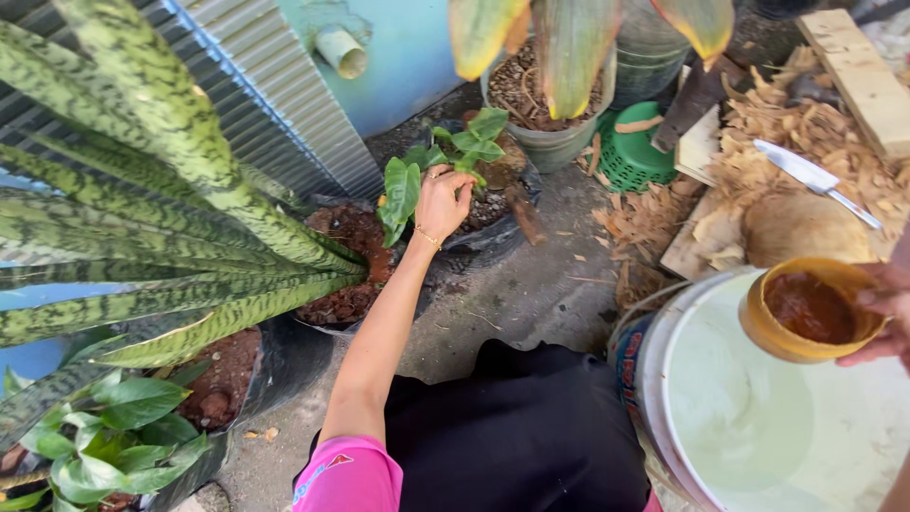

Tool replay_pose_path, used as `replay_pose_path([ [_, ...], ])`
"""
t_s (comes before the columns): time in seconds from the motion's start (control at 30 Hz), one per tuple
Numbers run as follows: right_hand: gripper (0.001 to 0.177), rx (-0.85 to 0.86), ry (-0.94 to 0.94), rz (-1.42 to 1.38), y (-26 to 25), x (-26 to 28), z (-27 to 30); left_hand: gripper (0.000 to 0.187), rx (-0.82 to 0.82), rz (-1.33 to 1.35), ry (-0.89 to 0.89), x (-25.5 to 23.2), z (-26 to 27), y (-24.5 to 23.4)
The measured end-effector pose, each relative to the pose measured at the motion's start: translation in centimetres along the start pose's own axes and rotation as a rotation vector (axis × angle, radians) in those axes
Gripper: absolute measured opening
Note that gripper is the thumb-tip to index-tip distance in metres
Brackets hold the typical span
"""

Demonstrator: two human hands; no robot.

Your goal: The person cleans and maintains potted plants by hand and using a trowel, removing debris from the soil and pouring water from a small container into several plant bags.

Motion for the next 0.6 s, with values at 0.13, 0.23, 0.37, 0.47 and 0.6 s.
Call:
replay_pose_path([
  [0.13, 0.058, -0.02, -0.107, 0.049, 5.3, 9.4, -1.9, 0.022, -0.052, 0.229, -0.223, 1.6, -1.8, -2.6],
  [0.23, 0.061, 0.059, -0.133, 0.032, 12.3, 15.6, -4.6, 0.021, -0.102, 0.404, -0.373, 2.1, -3.3, -5.1],
  [0.37, 0.063, 0.13, -0.218, 0.13, 22.2, 22.7, -7.0, 0.022, -0.114, 0.32, -0.311, 1.1, -4.1, -7.8],
  [0.47, 0.062, 0.12, -0.272, 0.198, 27.4, 26.4, -8.2, 0.035, 0.009, 0.063, 0.051, -1.9, -3.4, -6.3],
  [0.6, 0.06, 0.131, -0.345, 0.254, 31.6, 28.8, -9.1, 0.068, 0.049, -0.165, 0.201, -3.1, -0.8, -2.2],
])
Point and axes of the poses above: each hand's wrist, its own z-axis away from the middle knuckle, its own y-axis out of the palm, x = y × z, the point moved 5 cm from there along -z, towards the middle knuckle, and after that the axes turned 11 degrees about -y, right-handed, at the moved point
